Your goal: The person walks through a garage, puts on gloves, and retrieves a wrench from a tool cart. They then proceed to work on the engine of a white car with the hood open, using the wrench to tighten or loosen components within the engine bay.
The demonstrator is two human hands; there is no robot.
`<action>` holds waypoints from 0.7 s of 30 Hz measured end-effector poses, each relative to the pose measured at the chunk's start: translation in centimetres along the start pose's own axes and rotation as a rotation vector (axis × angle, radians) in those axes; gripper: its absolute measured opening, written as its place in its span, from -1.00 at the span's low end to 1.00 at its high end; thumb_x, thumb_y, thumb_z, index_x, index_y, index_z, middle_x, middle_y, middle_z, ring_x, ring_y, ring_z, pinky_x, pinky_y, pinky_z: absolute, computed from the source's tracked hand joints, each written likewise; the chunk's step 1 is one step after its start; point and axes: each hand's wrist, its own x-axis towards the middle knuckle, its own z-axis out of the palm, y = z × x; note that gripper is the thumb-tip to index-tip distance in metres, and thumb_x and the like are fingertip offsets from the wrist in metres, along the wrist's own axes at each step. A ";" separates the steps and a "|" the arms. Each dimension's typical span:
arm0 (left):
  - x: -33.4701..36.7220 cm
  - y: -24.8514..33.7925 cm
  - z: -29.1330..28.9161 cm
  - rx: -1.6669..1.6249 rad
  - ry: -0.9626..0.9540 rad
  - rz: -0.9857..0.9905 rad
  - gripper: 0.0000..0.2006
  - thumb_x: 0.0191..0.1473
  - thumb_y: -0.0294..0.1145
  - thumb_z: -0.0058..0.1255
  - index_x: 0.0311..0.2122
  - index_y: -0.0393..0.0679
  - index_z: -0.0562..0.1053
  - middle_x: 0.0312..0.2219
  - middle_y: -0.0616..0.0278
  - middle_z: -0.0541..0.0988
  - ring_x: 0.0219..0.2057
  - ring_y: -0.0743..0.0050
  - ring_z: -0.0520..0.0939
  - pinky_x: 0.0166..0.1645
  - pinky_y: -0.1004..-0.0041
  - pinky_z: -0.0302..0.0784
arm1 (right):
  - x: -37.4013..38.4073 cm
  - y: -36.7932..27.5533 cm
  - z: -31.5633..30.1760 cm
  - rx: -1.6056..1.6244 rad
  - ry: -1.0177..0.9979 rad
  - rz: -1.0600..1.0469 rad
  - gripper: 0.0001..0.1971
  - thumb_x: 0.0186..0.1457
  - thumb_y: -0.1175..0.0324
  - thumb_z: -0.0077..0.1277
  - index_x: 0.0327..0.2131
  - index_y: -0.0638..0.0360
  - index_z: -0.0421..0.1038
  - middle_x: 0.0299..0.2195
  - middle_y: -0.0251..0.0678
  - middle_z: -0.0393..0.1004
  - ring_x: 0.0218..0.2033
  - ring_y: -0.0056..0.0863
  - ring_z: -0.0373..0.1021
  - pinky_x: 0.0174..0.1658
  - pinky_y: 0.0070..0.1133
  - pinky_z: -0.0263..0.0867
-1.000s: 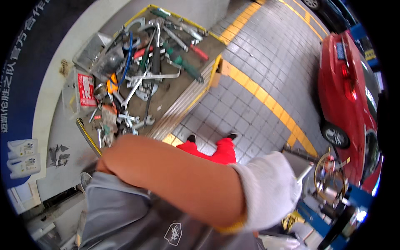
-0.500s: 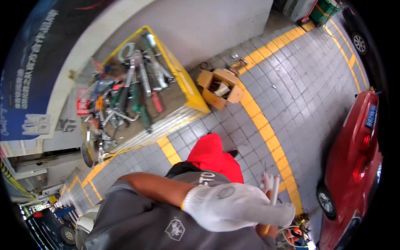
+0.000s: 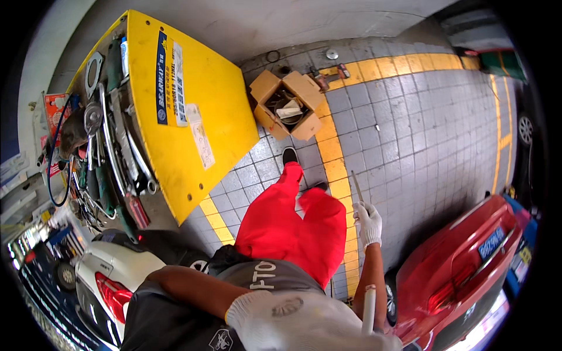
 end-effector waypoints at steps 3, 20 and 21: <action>0.8 -1.7 -7.6 0.121 0.518 -0.067 -0.49 0.27 -0.57 -0.13 0.31 -0.26 0.17 -0.10 0.00 0.55 -0.08 0.29 0.57 0.18 0.28 0.38 | 6.4 -3.8 3.7 -0.170 -0.184 0.003 -0.73 0.21 0.28 0.08 -0.15 0.30 0.55 -0.36 -0.36 0.59 -0.42 -0.70 0.41 -0.38 -0.68 0.33; -5.7 -28.5 -79.3 2.037 0.932 -1.285 -0.10 -0.09 -0.16 0.16 0.36 -0.12 0.06 0.31 -0.13 0.14 0.27 -0.26 0.24 0.31 0.03 0.16 | 34.9 -1.3 12.1 -0.602 -0.338 -0.127 -0.90 0.06 0.53 0.08 -0.38 0.24 0.60 -0.40 -0.23 0.58 -0.34 -0.41 0.48 -0.22 -0.52 0.41; -6.6 -29.3 -81.3 1.984 1.084 -1.292 -0.11 -0.06 -0.18 0.12 0.38 -0.11 0.03 0.31 -0.14 0.13 0.29 -0.21 0.24 0.31 0.08 0.17 | 35.4 -0.9 11.6 -0.563 -0.289 -0.096 -0.90 0.06 0.55 0.07 -0.39 0.26 0.59 -0.41 -0.23 0.58 -0.35 -0.43 0.48 -0.22 -0.52 0.42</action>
